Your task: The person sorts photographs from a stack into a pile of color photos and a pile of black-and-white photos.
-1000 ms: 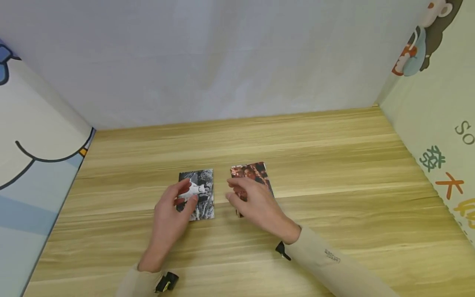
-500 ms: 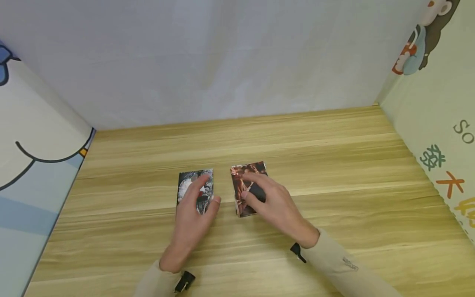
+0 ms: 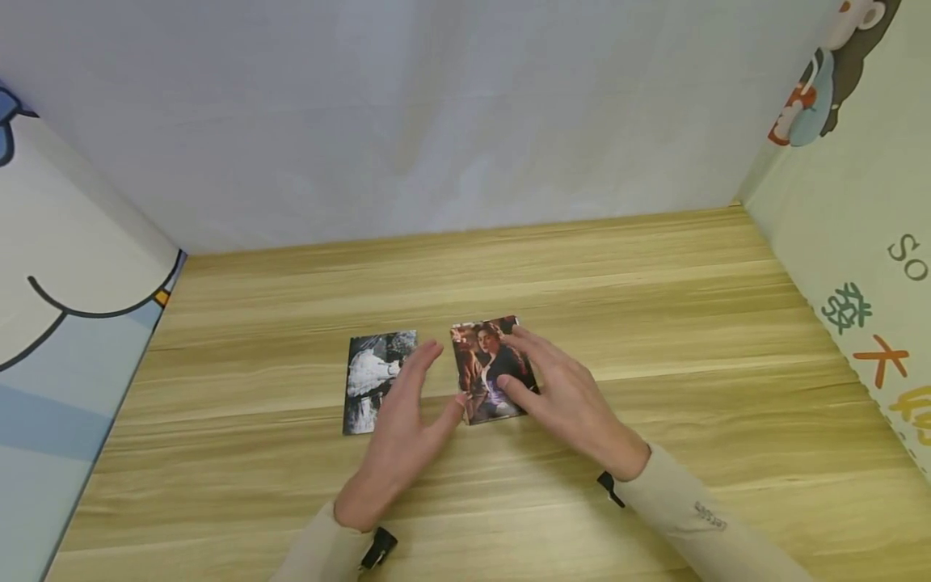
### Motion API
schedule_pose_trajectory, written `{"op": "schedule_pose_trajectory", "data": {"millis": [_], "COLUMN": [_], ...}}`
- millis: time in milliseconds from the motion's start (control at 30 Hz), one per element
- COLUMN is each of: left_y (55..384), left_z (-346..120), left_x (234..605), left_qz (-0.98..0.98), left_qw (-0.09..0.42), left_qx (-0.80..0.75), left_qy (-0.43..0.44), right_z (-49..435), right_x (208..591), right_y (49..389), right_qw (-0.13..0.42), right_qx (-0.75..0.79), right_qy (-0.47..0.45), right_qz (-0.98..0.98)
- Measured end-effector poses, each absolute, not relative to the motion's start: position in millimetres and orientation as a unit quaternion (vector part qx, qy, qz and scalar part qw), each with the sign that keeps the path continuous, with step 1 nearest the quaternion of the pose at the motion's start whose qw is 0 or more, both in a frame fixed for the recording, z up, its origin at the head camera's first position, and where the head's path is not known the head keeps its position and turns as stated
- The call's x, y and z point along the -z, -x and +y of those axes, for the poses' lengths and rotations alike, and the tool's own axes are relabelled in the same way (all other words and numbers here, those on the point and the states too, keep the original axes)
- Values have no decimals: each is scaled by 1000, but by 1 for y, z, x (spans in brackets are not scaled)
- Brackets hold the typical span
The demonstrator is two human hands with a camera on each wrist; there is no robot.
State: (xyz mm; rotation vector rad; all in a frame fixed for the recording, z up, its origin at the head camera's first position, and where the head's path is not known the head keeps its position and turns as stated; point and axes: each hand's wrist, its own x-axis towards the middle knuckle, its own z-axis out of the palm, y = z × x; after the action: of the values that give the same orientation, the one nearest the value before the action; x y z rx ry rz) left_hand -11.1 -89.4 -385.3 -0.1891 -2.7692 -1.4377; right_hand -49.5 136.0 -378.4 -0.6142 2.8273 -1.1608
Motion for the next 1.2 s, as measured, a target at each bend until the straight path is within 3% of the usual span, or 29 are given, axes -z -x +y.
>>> {"op": "schedule_pose_trajectory", "data": {"millis": [700,1200], "left_y": [28,38], "left_z": [-76,-77], "left_x": [386,392], "left_qz": [-921,-913], "left_qw": [-93,-142], "left_qx": [373,380], "left_qy": [58,43], "right_z": [162,163], "right_x": [384,388], "right_y": [61,67], "right_qw": [40,110], "right_qx": [307,302], "right_qy": [210,178], "right_qz": [927,930]}}
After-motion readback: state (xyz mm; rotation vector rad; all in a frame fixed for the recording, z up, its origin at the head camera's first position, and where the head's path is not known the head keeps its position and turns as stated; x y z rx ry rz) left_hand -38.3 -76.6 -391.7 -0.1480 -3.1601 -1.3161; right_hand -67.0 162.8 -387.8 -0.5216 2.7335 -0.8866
